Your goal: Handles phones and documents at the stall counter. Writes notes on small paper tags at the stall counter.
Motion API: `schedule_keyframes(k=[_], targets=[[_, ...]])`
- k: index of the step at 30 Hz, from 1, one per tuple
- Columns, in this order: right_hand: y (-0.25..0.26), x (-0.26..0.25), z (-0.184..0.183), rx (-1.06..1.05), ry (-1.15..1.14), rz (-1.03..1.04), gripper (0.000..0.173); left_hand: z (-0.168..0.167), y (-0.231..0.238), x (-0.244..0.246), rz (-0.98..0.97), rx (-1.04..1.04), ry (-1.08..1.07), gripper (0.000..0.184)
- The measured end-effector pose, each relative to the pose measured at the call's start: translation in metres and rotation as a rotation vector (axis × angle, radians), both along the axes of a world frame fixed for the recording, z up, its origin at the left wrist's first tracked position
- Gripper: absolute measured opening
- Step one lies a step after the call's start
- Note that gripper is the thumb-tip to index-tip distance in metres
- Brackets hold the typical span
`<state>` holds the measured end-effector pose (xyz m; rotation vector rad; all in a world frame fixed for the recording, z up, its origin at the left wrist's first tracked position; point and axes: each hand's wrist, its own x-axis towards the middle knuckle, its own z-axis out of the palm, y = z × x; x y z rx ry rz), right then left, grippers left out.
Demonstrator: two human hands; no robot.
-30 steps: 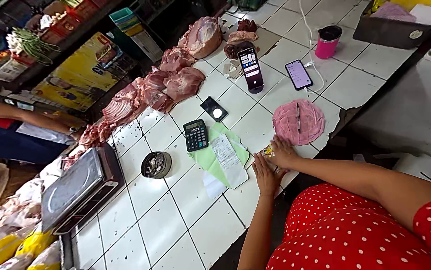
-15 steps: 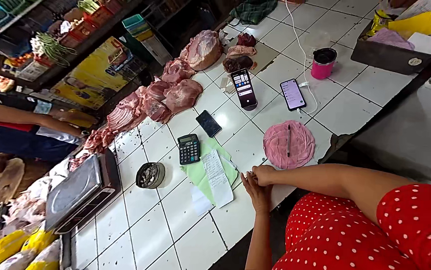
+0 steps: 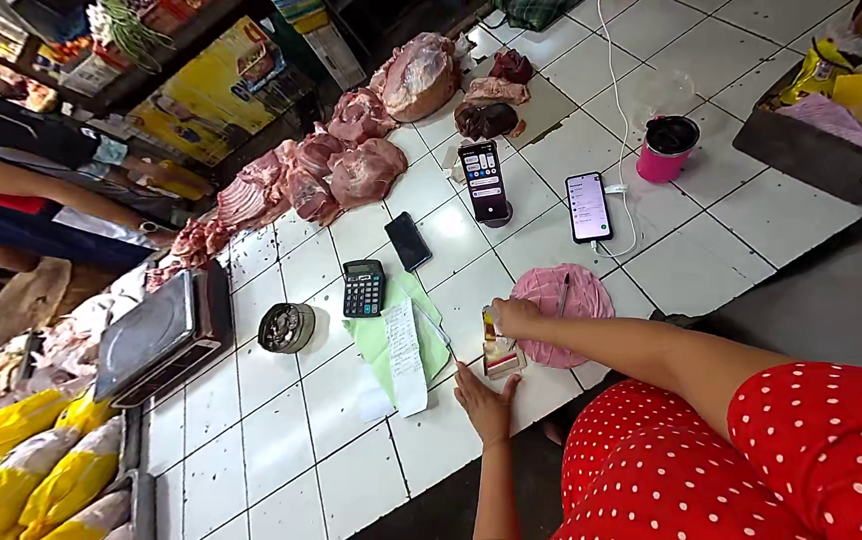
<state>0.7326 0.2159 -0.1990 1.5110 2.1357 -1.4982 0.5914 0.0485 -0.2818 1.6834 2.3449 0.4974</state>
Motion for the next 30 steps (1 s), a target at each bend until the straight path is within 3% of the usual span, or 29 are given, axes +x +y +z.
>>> schedule_keyframes(k=[5,10,15,17,20,24,30], targets=[[-0.031,-0.028,-0.016,-0.052,0.171,0.22,0.047,0.0,0.0,0.006,-0.067,0.047,0.011,0.125],[-0.022,-0.032,-0.024,-0.075,0.223,0.365,0.05,0.0,0.0,0.007,-0.026,0.127,-0.051,0.128],[-0.023,-0.026,-0.024,-0.017,0.23,0.473,0.049,0.003,-0.003,0.012,0.023,0.154,-0.14,0.116],[-0.024,-0.027,-0.032,0.026,0.295,0.498,0.056,0.007,-0.003,0.013,0.053,0.143,-0.198,0.109],[-0.029,-0.024,-0.034,0.034,0.33,0.544,0.081,0.007,-0.004,0.015,0.08,0.16,-0.246,0.095],[-0.03,-0.02,-0.029,0.102,0.231,0.581,0.067,0.006,-0.001,0.017,0.063,0.139,-0.207,0.098],[-0.031,-0.024,-0.047,0.104,0.177,0.481,0.063,0.005,-0.003,0.013,-0.029,0.224,-0.22,0.106]])
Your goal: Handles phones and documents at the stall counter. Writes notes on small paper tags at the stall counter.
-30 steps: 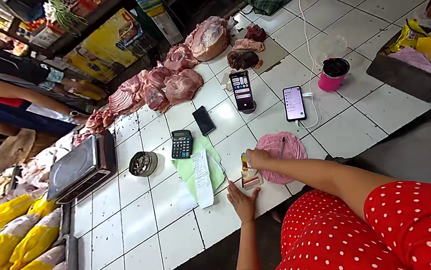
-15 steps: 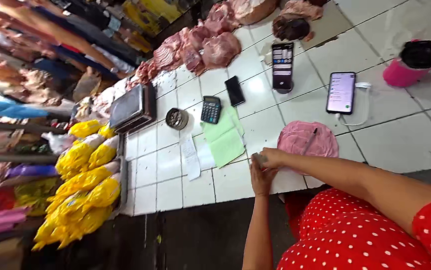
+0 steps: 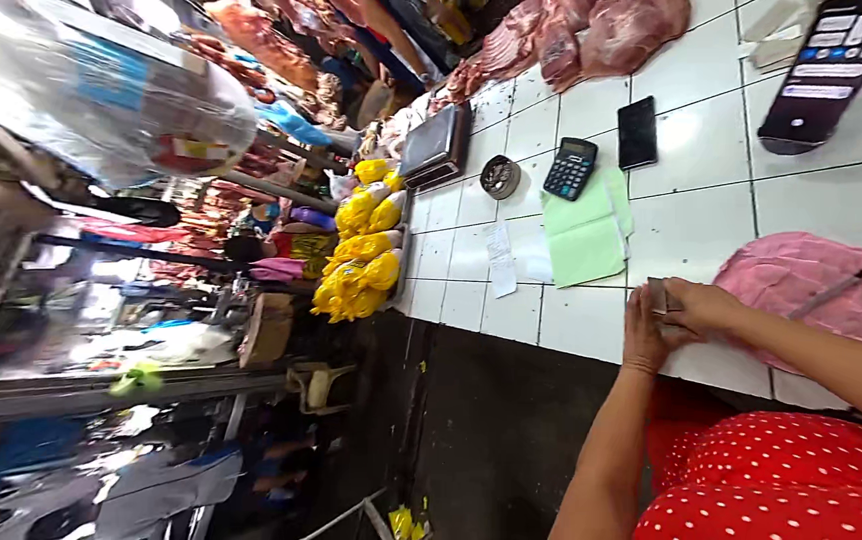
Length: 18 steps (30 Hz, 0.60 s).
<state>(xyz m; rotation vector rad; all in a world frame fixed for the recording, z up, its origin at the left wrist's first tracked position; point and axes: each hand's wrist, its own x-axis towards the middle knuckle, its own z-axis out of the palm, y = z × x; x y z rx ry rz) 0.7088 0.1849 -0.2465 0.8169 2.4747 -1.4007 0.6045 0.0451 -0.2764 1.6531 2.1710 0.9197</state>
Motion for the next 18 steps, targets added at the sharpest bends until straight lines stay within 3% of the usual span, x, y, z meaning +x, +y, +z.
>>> schedule_keyframes(k=[6,10,14,18], targets=[[0.001,-0.006,0.016,-0.097,-0.043,-0.032,0.07,0.019,-0.009,-0.019,-0.195,-0.186,0.037,0.089],[-0.01,-0.009,0.024,-0.148,-0.072,-0.208,0.077,0.017,0.0,-0.041,-0.267,-0.187,0.009,0.08],[-0.028,-0.024,0.015,0.048,-0.122,-0.441,0.059,0.024,0.016,-0.061,-0.321,-0.258,-0.003,0.07],[-0.035,-0.034,0.013,0.154,-0.194,-0.494,0.049,0.025,0.025,-0.09,-0.505,-0.267,0.027,0.075]])
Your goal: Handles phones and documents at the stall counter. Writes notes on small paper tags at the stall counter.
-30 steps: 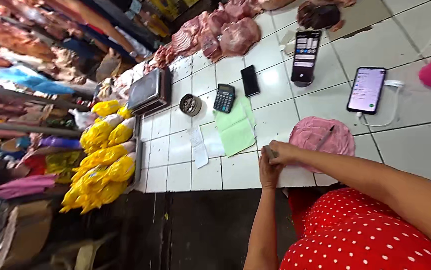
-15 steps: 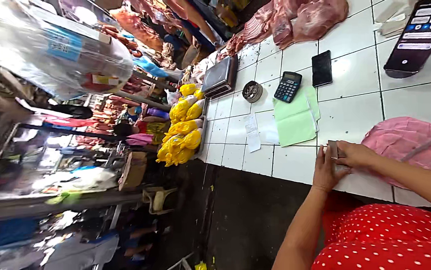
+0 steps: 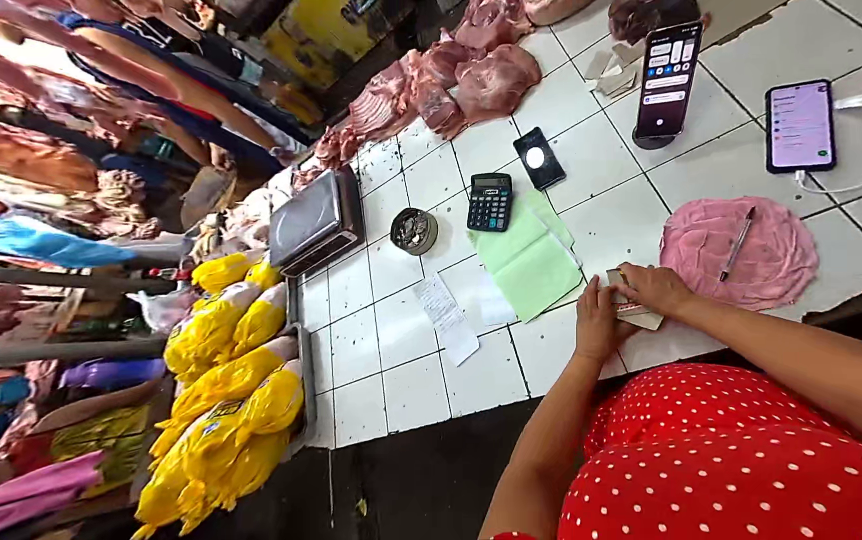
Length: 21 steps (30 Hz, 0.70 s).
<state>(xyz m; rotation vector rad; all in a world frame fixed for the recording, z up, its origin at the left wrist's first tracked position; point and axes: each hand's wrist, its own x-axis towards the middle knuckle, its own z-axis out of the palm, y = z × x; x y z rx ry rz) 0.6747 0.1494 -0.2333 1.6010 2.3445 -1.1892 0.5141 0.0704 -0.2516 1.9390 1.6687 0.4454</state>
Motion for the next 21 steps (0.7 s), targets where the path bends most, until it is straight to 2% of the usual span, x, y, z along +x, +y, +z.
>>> schedule_keyframes(k=[2,4,6,9,12,13,15,18,21], targets=[[0.0,-0.003,-0.002,0.045,-0.02,-0.052,0.048,0.008,0.004,-0.027,-0.064,0.011,0.023,0.084],[-0.003,-0.006,-0.004,0.098,-0.022,-0.115,0.048,0.015,0.003,-0.065,-0.007,0.081,0.085,0.083],[-0.007,-0.008,-0.004,0.115,-0.031,-0.184,0.049,0.015,-0.001,-0.116,0.192,0.127,0.226,0.078],[-0.012,-0.013,-0.005,0.115,-0.066,-0.312,0.052,0.011,-0.016,-0.195,0.534,0.025,0.414,0.093],[-0.014,-0.016,-0.008,0.169,-0.031,-0.424,0.055,0.006,-0.044,-0.245,0.655,-0.177,0.413,0.101],[-0.015,-0.015,-0.009,0.202,-0.015,-0.443,0.058,0.003,-0.054,-0.252,0.648,-0.21,0.408,0.097],[-0.019,-0.012,-0.01,0.257,0.001,-0.409,0.07,-0.003,-0.07,-0.257,0.617,-0.132,0.401,0.077],[-0.032,-0.011,-0.01,0.257,0.0,-0.181,0.089,-0.005,-0.076,-0.252,0.643,0.011,0.375,0.053],[-0.044,-0.017,-0.019,0.181,-0.063,0.017,0.095,0.001,-0.071,-0.243,0.695,0.039,0.41,0.041]])
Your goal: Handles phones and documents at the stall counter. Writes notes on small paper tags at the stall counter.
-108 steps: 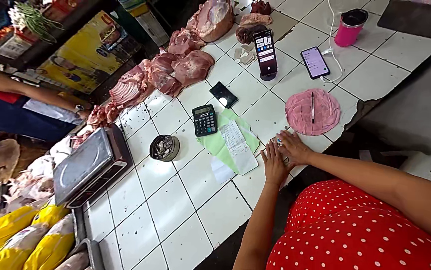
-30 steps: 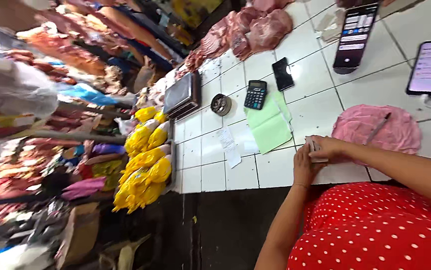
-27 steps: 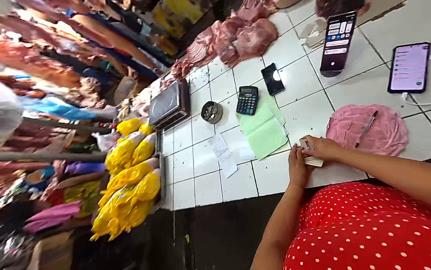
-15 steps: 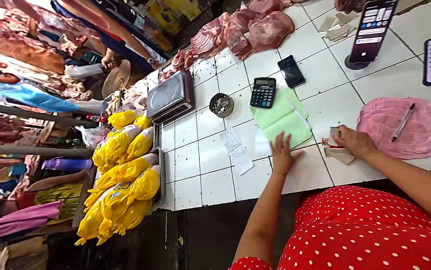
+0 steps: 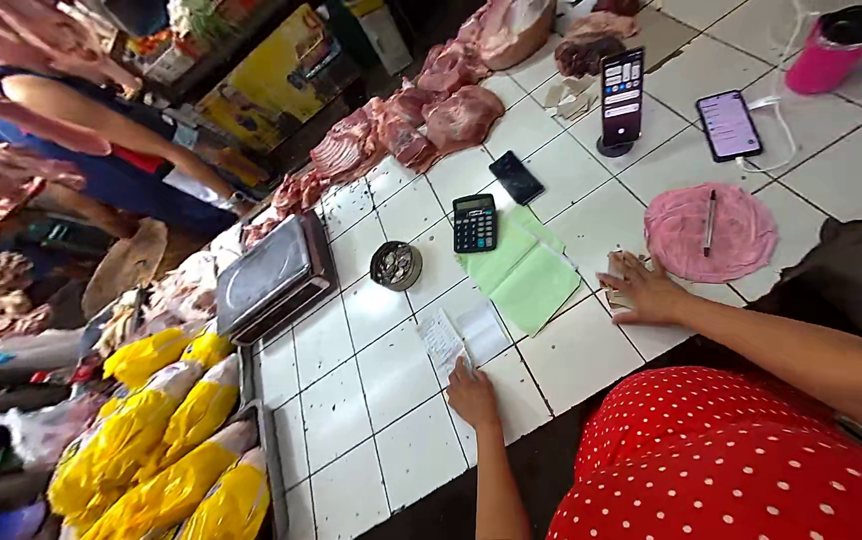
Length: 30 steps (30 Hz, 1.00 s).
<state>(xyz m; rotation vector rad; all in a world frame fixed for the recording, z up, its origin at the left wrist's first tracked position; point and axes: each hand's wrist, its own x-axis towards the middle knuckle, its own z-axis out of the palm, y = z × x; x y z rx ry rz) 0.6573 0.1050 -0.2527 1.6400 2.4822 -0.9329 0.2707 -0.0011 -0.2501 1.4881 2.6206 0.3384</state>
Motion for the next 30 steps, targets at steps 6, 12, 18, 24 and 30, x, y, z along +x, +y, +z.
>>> schedule_keyframes(k=[6,12,18,24,30], targets=[[0.003,-0.008,0.001,-0.036,-0.018,-0.017,0.084,0.018,0.005,0.014,0.03,0.107,-0.326,0.027],[0.005,-0.01,0.006,0.014,-0.005,-0.047,0.079,0.034,0.0,0.059,-0.172,0.333,-0.522,0.039],[0.004,-0.008,0.002,-0.025,0.005,-0.04,0.079,0.042,0.018,0.107,-0.424,0.298,-0.629,0.048],[0.0,0.003,-0.001,0.064,0.091,0.127,0.051,0.035,0.037,0.156,-0.548,0.16,-0.596,0.047],[0.016,0.029,0.006,0.048,0.153,0.299,0.071,0.044,0.054,0.211,-0.524,-0.096,-0.482,0.049]])
